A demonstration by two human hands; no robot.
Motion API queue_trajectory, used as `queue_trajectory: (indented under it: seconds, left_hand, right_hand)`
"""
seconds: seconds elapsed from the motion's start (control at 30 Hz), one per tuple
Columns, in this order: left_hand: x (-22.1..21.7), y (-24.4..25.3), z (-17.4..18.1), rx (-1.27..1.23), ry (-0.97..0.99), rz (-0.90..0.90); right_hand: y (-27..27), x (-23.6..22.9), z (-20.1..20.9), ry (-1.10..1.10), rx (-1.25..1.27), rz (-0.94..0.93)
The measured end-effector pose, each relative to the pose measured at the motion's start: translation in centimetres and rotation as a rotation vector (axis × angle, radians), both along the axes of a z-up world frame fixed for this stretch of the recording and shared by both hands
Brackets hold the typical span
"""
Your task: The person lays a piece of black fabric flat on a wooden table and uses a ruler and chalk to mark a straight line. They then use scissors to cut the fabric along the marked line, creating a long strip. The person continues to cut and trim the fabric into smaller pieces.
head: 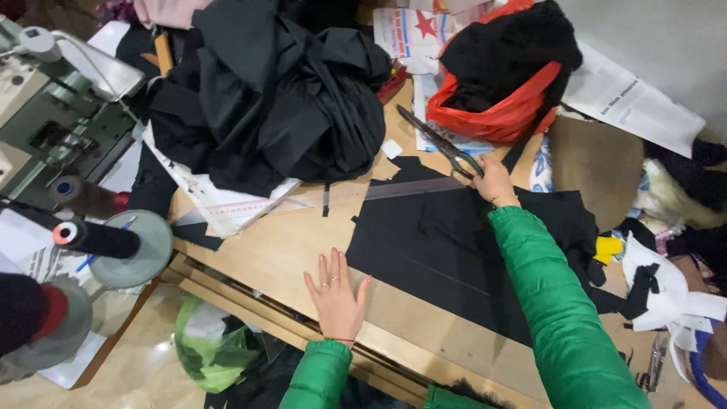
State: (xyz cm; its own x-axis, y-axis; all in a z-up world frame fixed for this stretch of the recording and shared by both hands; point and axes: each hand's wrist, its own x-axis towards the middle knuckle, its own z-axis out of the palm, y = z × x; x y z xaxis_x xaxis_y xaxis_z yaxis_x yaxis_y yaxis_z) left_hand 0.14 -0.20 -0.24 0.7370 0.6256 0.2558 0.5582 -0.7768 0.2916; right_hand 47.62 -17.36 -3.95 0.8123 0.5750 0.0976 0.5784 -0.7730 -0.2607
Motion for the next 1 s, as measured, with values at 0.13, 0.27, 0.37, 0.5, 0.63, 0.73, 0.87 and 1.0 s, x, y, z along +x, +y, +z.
queue_trajectory:
  seconds: [0.13, 0.27, 0.37, 0.5, 0.63, 0.73, 0.87, 1.0]
  left_hand:
    - [-0.1, -0.1, -0.5, -0.003, 0.005, 0.006]
    - [0.0, -0.1, -0.9, 0.014, -0.005, 0.013]
    - [-0.1, -0.3, -1.0, 0.018, -0.005, 0.02]
    - [0.0, -0.5, -1.3, 0.039, 0.003, 0.031]
    - [0.2, -0.3, -1.3, 0.022, -0.036, 0.036]
    - [0.3, -0.7, -1.6, 0.0, -0.018, 0.058]
    - [0.3, -0.4, -2.6, -0.036, -0.01, 0.073]
    - [-0.1, -0.7, -2.7, -0.044, -0.013, 0.076]
  right_hand:
    - [-0.1, -1.6, 2.3, 0.147, -0.118, -0.029]
    - [-0.2, -1.2, 1.7, 0.078, -0.163, -0.012]
    - [-0.7, -0.6, 1.0, 0.066, -0.207, 0.014]
    - [-2.4, 0.8, 1.6, -0.386, -0.348, 0.054]
    - [-5.1, 0.0, 6.3, -0.6, -0.315, 0.001]
    - [-10.3, -1.7, 9.2, -0.537, -0.289, -0.032]
    - [-19.4, -3.5, 12.3, -0.248, -0.162, -0.108]
    - [-30.5, -5.7, 14.6, -0.085, -0.032, -0.092]
